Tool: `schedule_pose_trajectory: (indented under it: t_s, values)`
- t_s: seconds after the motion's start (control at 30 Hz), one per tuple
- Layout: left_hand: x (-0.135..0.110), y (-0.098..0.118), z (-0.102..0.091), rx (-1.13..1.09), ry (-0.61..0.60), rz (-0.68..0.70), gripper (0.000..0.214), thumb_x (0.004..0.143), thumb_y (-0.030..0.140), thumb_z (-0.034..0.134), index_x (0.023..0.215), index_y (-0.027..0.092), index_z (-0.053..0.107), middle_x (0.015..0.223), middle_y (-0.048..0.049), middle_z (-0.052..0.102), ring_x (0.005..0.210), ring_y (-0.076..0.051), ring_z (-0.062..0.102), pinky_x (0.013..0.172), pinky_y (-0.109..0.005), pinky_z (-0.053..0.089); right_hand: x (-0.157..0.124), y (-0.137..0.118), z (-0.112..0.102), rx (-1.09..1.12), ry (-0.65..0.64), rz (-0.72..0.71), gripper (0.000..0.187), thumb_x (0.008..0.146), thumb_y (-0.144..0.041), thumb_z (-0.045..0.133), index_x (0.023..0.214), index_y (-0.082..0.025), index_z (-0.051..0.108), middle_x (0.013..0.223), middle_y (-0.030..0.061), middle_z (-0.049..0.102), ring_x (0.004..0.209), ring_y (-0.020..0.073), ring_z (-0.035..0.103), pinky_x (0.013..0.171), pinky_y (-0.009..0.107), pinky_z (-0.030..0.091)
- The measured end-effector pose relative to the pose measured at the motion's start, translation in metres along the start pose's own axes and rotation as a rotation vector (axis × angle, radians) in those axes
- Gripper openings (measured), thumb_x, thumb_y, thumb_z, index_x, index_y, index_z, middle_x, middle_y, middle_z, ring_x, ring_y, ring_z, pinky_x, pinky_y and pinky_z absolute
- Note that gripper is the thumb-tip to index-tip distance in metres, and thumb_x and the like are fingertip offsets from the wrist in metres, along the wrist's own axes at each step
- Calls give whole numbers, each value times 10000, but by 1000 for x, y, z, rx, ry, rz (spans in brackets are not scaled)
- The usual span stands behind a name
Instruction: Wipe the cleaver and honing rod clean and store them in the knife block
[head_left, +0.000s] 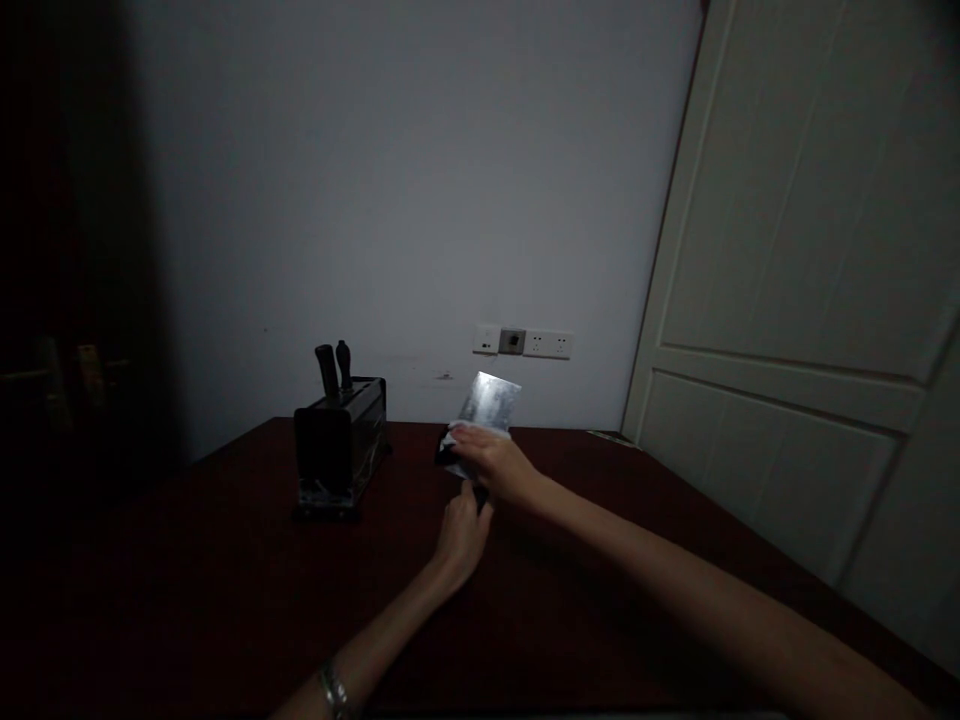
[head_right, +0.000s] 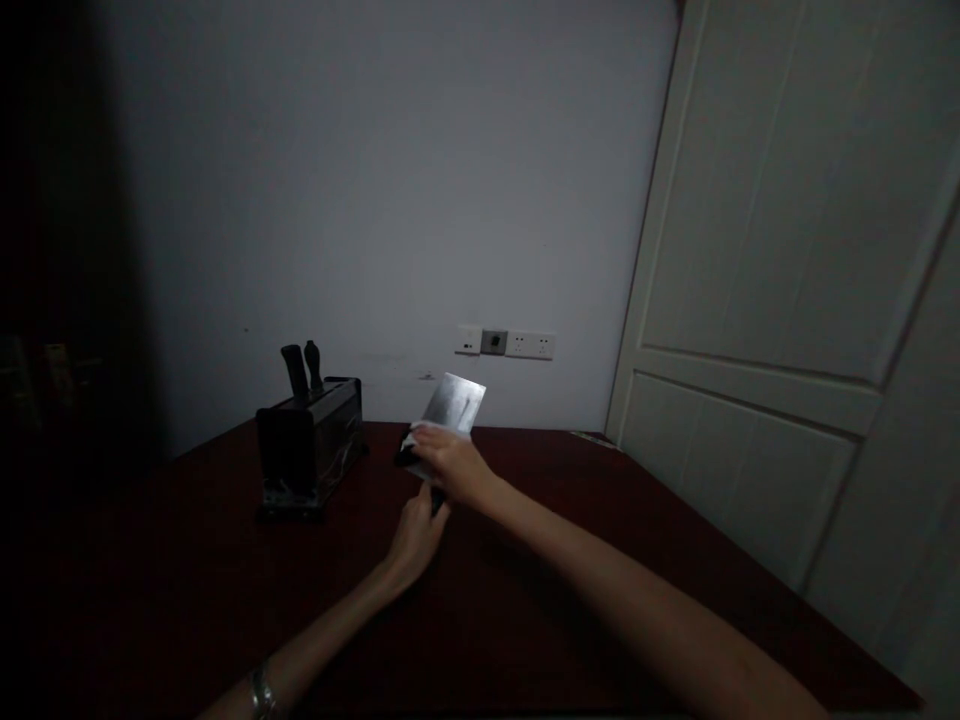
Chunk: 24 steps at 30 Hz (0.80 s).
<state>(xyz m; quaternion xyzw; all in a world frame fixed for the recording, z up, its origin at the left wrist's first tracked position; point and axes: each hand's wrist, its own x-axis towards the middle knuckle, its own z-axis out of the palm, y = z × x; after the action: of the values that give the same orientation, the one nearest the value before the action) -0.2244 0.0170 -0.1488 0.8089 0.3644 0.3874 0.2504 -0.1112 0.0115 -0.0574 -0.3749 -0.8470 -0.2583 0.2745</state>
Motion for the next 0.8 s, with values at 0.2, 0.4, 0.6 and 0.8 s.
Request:
schedule_pose_trajectory:
  t_s: [0.2, 0.4, 0.6, 0.8]
  values:
    - [-2, 1, -2, 28, 2, 18, 300, 876, 286, 389, 1086, 94, 486, 898, -161, 654, 853, -252, 634, 677, -280, 416, 10, 19, -15, -52, 68, 115, 394, 747, -22, 488, 1088, -182, 602, 1219, 99, 575, 1173, 198, 492, 975, 384, 430]
    - [-5, 8, -3, 89, -1, 32, 324, 884, 307, 375, 1071, 67, 486, 875, -180, 652, 806, -265, 637, 643, -285, 412, 17, 28, -25, -114, 173, 169, 362, 794, -50, 466, 1097, -196, 600, 1229, 86, 569, 1203, 196, 460, 996, 393, 413]
    - [-4, 8, -6, 97, -7, 39, 311, 886, 294, 372, 1060, 64, 490, 885, -188, 652, 823, -274, 637, 654, -294, 418, 2, 27, -25, -83, 141, 111, 374, 803, -50, 457, 1115, -206, 592, 1224, 78, 574, 1191, 187, 474, 987, 402, 424]
    - [-6, 10, -7, 93, -3, 38, 286, 886, 287, 388, 1059, 85, 490, 891, -171, 655, 840, -257, 639, 666, -282, 419, -3, 40, -35, -131, 253, 208, 358, 808, -59, 464, 1119, -180, 593, 1237, 107, 559, 1211, 202, 450, 1007, 414, 401]
